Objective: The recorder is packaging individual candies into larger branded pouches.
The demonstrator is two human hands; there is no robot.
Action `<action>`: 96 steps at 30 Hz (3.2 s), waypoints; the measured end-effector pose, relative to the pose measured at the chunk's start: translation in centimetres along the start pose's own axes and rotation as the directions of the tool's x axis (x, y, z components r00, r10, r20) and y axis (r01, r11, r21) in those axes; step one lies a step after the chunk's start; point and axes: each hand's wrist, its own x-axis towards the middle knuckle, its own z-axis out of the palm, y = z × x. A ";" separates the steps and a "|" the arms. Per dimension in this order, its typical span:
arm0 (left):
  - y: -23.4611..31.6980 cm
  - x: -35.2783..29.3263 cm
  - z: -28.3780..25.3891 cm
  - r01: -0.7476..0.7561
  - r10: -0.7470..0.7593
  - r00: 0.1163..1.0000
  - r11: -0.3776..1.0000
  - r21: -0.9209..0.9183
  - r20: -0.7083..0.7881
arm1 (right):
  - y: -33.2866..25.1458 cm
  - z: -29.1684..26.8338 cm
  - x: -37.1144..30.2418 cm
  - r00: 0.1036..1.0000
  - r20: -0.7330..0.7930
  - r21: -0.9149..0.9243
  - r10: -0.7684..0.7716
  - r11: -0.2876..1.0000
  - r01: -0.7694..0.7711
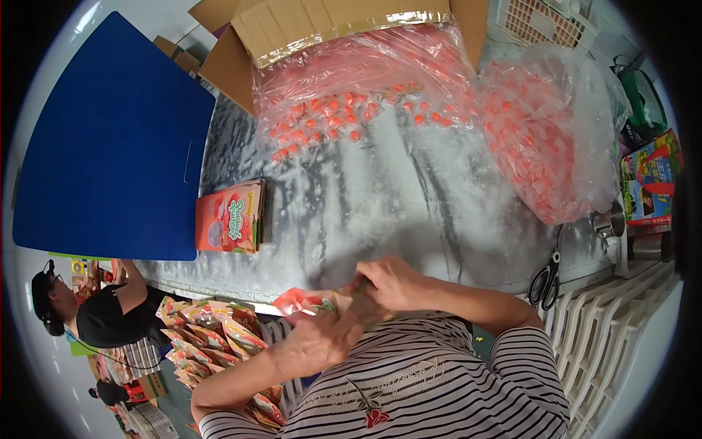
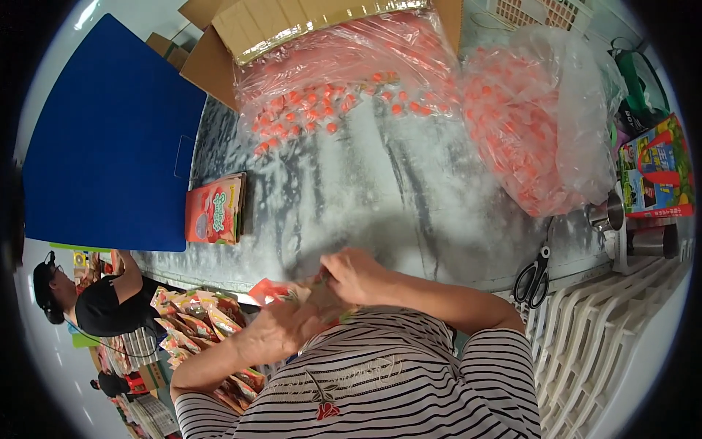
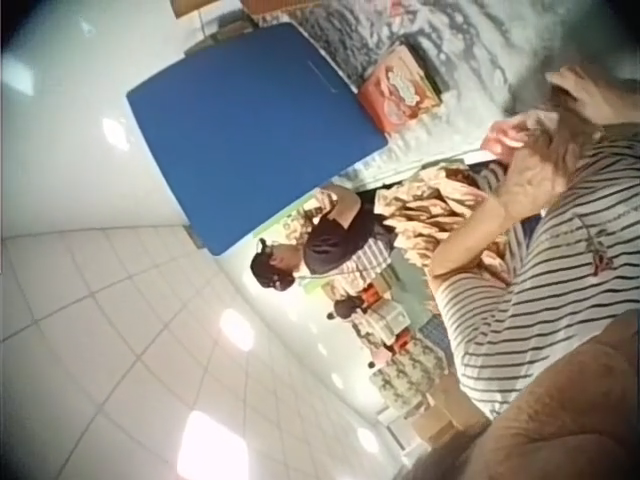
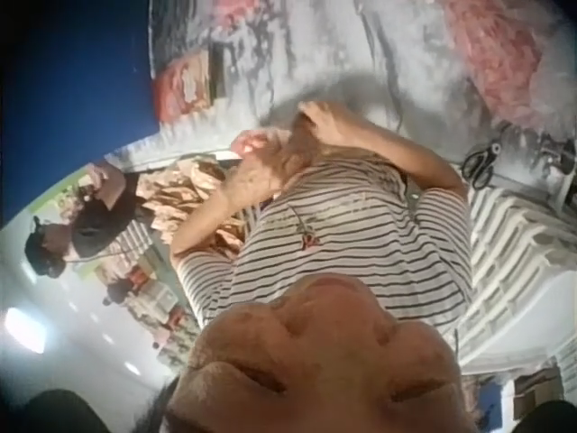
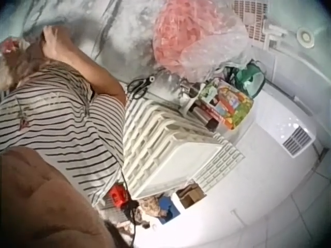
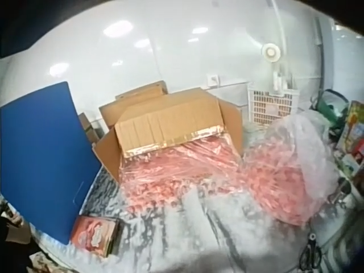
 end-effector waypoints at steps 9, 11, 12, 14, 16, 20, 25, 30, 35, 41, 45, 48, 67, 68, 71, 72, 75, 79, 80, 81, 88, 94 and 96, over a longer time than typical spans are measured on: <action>-1.4 1.3 -1.7 0.103 -0.103 0.994 0.994 0.035 0.020 | 1.7 0.6 1.2 0.991 0.100 0.052 -0.091 0.995 0.086; -2.1 1.5 -1.1 0.101 -0.101 0.995 0.995 0.022 0.006 | 0.9 -0.1 1.3 0.988 0.124 0.131 -0.091 0.989 0.074; -2.6 1.5 -0.7 0.115 -0.114 0.993 0.993 0.014 -0.011 | 0.8 -0.6 1.5 0.982 0.158 0.209 -0.105 0.975 0.071; -3.5 1.2 0.7 0.181 -0.181 0.982 0.983 0.001 0.055 | 3.3 -2.1 2.6 0.995 -0.025 0.082 -0.095 0.992 0.097; -5.1 0.4 3.0 0.314 -0.318 0.946 0.948 0.058 0.058 | 7.8 -4.5 5.1 0.963 -0.258 -0.078 -0.074 0.995 0.055; -6.8 0.0 5.7 0.514 -0.536 0.841 0.835 -0.194 -0.078 | 12.2 -14.1 8.2 0.849 -0.520 -0.241 0.089 0.939 -0.246; -6.3 0.0 13.5 0.647 -0.733 0.582 0.679 -0.346 -0.351 | 18.8 -22.8 8.7 0.610 -0.790 -0.533 -0.062 0.562 -0.632; -6.0 0.6 15.7 0.731 -0.786 0.432 0.592 -0.339 -0.442 | 20.5 -23.7 10.8 0.404 -0.914 -0.340 -0.028 0.595 -0.728; -6.0 0.5 15.3 0.729 -0.821 0.412 0.557 -0.398 -0.394 | 18.6 -20.3 13.0 0.642 -0.755 -0.397 -0.134 0.872 -0.286; -6.0 1.2 14.7 0.705 -0.827 0.418 0.557 -0.439 -0.377 | 19.3 -27.8 16.0 0.692 -0.702 -0.349 0.168 0.766 -0.540; -6.2 0.7 15.1 0.730 -0.847 0.383 0.522 -0.441 -0.369 | 16.8 -22.7 18.2 0.766 -0.643 -0.614 0.007 0.593 -0.520; -6.0 0.5 14.9 0.731 -0.844 0.378 0.524 -0.438 -0.380 | 14.0 -19.7 18.3 0.871 -0.434 -0.335 0.229 0.857 -0.392; -6.2 0.6 14.8 0.759 -0.856 0.347 0.496 -0.422 -0.382 | 7.9 -18.8 26.7 0.964 0.160 -0.438 0.211 0.890 -0.122; -6.0 0.7 14.8 0.757 -0.855 0.350 0.498 -0.423 -0.382 | 8.3 -18.9 27.5 0.964 0.158 -0.439 0.214 0.890 -0.125; -6.2 1.0 15.1 0.755 -0.852 0.361 0.506 -0.417 -0.379 | 11.2 -16.6 30.3 0.993 -0.107 -0.563 0.057 0.820 -0.108; -6.3 1.4 15.2 0.741 -0.843 0.365 0.520 -0.426 -0.395 | 12.8 -15.3 30.9 0.998 -0.025 -0.393 0.062 0.917 -0.067; -6.1 0.9 15.3 0.749 -0.853 0.348 0.502 -0.432 -0.388 | 12.7 -12.3 30.3 0.999 0.042 -0.291 -0.006 0.957 0.018; -6.0 0.9 15.2 0.737 -0.854 0.341 0.502 -0.452 -0.394 | 13.5 -11.5 24.8 0.961 0.088 -0.658 -0.263 0.709 0.254; -6.0 0.8 15.3 0.737 -0.850 0.343 0.508 -0.446 -0.400 | 13.7 -11.7 23.2 0.922 0.153 -0.757 -0.356 0.557 0.341; -6.0 0.8 15.2 0.736 -0.852 0.346 0.507 -0.448 -0.393 | 13.4 -12.1 21.6 0.921 0.160 -0.761 -0.355 0.550 0.344; -6.3 0.7 15.6 0.693 -0.830 0.353 0.542 -0.474 -0.432 | 9.6 -15.2 11.6 0.933 -0.351 -0.126 0.086 0.982 -0.138; -6.5 0.7 15.4 0.669 -0.814 0.344 0.563 -0.486 -0.469 | 9.3 -9.6 6.1 0.943 -0.299 -0.566 -0.148 0.823 -0.051; -6.4 0.6 15.7 0.686 -0.799 0.349 0.574 -0.447 -0.490 | 8.5 -7.7 6.2 0.988 -0.112 -0.756 -0.103 0.654 -0.018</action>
